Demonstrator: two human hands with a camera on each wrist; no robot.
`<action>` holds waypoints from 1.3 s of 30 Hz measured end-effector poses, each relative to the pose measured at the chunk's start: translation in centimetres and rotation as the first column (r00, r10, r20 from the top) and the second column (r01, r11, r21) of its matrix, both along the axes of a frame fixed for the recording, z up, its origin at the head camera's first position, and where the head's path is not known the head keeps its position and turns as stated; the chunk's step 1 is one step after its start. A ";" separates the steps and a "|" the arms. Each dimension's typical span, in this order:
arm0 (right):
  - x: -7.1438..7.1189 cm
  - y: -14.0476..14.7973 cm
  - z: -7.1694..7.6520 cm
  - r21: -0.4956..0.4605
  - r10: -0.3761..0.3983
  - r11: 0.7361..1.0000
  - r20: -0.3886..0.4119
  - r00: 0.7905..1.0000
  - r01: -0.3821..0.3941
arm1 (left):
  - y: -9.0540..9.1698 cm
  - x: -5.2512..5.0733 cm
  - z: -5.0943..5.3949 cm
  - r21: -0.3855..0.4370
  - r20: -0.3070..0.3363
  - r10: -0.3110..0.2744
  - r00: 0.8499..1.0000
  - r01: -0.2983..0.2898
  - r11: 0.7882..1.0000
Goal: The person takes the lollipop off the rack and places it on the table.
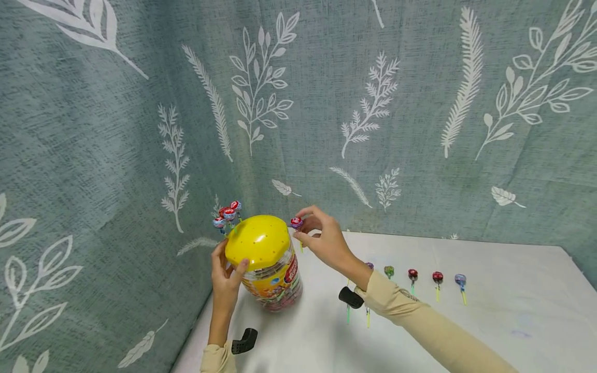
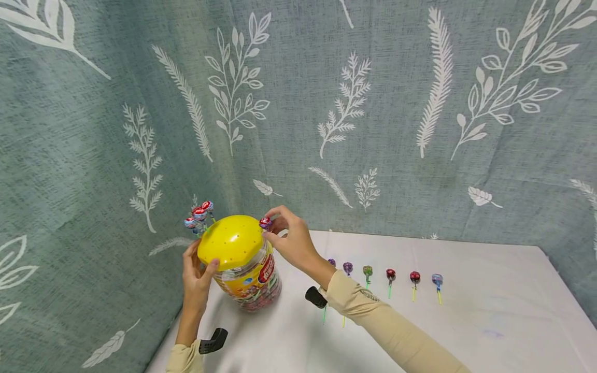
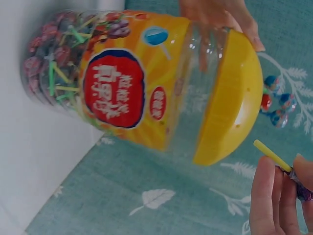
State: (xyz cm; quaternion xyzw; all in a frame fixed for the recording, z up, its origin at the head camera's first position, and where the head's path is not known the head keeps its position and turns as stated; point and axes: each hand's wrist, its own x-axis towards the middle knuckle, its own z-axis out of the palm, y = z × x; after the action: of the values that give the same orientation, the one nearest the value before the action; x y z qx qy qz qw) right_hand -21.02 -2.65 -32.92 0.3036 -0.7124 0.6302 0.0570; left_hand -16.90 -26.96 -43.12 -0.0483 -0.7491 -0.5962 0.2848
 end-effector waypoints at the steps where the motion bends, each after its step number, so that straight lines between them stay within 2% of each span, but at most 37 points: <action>1: 0.0 0.3 -0.2 0.003 -0.004 1.000 -0.001 1.000 0.004 | 0.0 0.0 0.0 0.000 0.001 0.001 1.000 -0.001 1.000; 5: -0.1 1.2 -1.0 -0.013 -0.005 1.000 0.018 1.000 0.005 | -0.1 0.0 -0.1 0.000 -0.006 -0.005 1.000 0.005 1.000; 11: -0.1 2.4 -1.9 -0.067 0.002 0.998 0.096 0.995 0.005 | 0.0 0.0 -0.2 0.000 -0.028 -0.011 1.000 0.011 1.000; 18: 0.1 3.8 -3.4 -0.042 -0.032 0.998 0.161 0.986 0.039 | 0.1 0.1 -0.1 0.011 -0.031 -0.012 0.999 0.012 1.000; 22: 0.0 4.7 -4.7 -0.026 -0.045 0.998 0.197 0.979 0.051 | 0.1 0.0 -0.1 0.013 -0.023 -0.009 1.000 0.010 1.000; 29: -0.8 6.5 -8.3 -0.023 -0.059 0.998 0.203 0.977 0.065 | 0.1 0.0 -0.1 0.015 -0.021 -0.015 1.000 0.016 1.000; 39: 0.4 9.1 -10.4 0.005 -0.096 0.995 0.289 0.953 0.099 | 0.0 0.1 -0.1 0.019 -0.020 -0.021 1.000 0.021 1.000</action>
State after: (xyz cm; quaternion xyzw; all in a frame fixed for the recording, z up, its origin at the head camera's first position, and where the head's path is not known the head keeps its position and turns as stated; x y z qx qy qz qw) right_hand -20.65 6.48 -43.35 0.1727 -0.7243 0.6674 -0.0152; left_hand -16.81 -27.00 -43.18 -0.0596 -0.7400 -0.6057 0.2863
